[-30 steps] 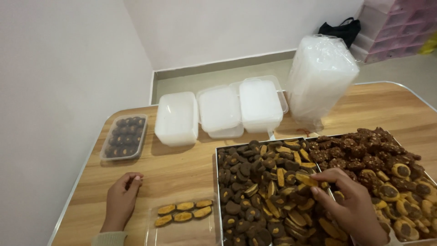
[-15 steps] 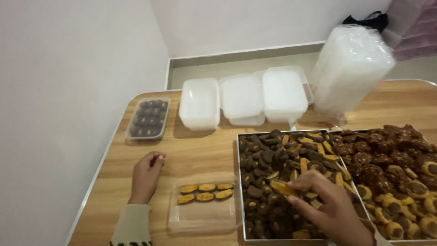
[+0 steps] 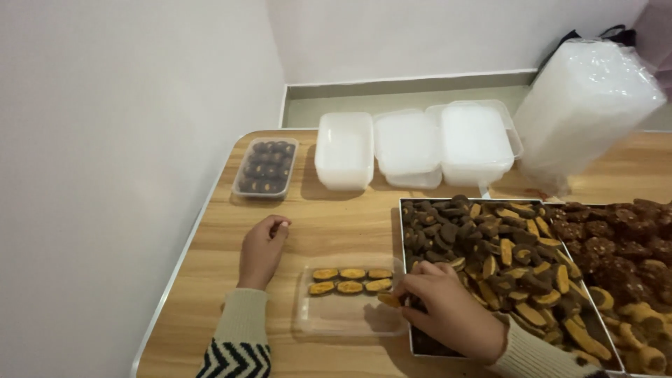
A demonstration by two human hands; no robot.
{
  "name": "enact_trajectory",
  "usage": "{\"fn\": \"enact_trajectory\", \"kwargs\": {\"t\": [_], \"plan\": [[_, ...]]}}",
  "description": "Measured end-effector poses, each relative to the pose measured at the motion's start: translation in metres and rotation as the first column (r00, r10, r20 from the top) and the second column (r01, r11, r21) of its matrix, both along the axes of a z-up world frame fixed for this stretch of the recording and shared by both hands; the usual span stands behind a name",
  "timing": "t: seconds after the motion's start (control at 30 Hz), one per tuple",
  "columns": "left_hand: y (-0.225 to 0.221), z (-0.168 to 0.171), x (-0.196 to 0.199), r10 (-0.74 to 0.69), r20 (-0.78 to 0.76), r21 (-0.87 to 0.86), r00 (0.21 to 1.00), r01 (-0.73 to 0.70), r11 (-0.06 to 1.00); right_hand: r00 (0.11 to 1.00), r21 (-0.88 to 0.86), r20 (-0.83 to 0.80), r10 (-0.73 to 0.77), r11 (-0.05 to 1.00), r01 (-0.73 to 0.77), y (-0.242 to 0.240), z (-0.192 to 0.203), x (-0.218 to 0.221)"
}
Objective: Picking up cookies from a large tray and arranging them into a plastic container for packaging.
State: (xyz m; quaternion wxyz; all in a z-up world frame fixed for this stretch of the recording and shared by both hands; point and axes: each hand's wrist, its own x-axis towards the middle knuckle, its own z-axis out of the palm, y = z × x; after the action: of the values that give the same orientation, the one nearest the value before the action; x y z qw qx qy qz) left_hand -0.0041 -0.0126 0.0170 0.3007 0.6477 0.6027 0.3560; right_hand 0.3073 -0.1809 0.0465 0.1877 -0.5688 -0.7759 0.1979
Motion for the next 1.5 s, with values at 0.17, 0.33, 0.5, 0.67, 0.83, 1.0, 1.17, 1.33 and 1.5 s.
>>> {"fn": "enact_trajectory", "kwargs": {"t": [0.17, 0.33, 0.5, 0.67, 0.83, 1.0, 1.17, 1.33, 1.5], "plan": [[-0.007, 0.012, 0.003, 0.017, 0.021, -0.053, 1.0, -0.016, 0.998, 0.995, -0.19, 0.1, -0.003, 0.981, 0.022, 0.009, 0.008, -0.02], [-0.006, 0.012, 0.002, 0.02, -0.039, -0.046, 0.999, -0.022, 0.999, 0.986, -0.118, 0.164, 0.017, 0.993, 0.003, 0.013, -0.014, -0.02], [-0.009, 0.017, 0.004, 0.014, -0.035, -0.074, 0.999, -0.016, 0.997, 0.944, -0.038, 0.33, 0.023, 0.999, -0.012, 0.016, -0.025, -0.019], [-0.014, 0.027, 0.007, 0.011, -0.024, -0.105, 1.0, -0.014, 0.994, 0.918, 0.029, 0.396, 0.028, 0.999, -0.042, 0.016, -0.018, -0.026], [-0.01, 0.021, 0.006, 0.006, -0.026, -0.096, 1.0, -0.008, 0.995, 0.918, -0.052, 0.391, 0.071, 0.997, -0.055, 0.017, -0.014, -0.033], [-0.011, 0.024, 0.006, 0.011, -0.023, -0.092, 1.0, -0.013, 0.996, 0.908, 0.148, 0.418, 0.019, 0.985, -0.088, 0.02, -0.03, -0.033], [-0.01, 0.02, 0.006, 0.003, -0.001, -0.075, 1.0, -0.003, 0.997, 0.904, 0.218, 0.427, -0.026, 0.973, -0.075, 0.024, -0.034, -0.031], [-0.013, 0.027, 0.008, 0.012, -0.007, -0.086, 1.0, -0.012, 0.996, 0.912, 0.26, 0.408, -0.043, 0.963, -0.071, 0.024, -0.031, -0.032], [-0.014, 0.029, 0.008, 0.027, -0.027, -0.138, 0.999, -0.03, 0.99, 0.901, 0.261, 0.43, -0.056, 0.963, -0.065, 0.027, -0.038, -0.031]]}}
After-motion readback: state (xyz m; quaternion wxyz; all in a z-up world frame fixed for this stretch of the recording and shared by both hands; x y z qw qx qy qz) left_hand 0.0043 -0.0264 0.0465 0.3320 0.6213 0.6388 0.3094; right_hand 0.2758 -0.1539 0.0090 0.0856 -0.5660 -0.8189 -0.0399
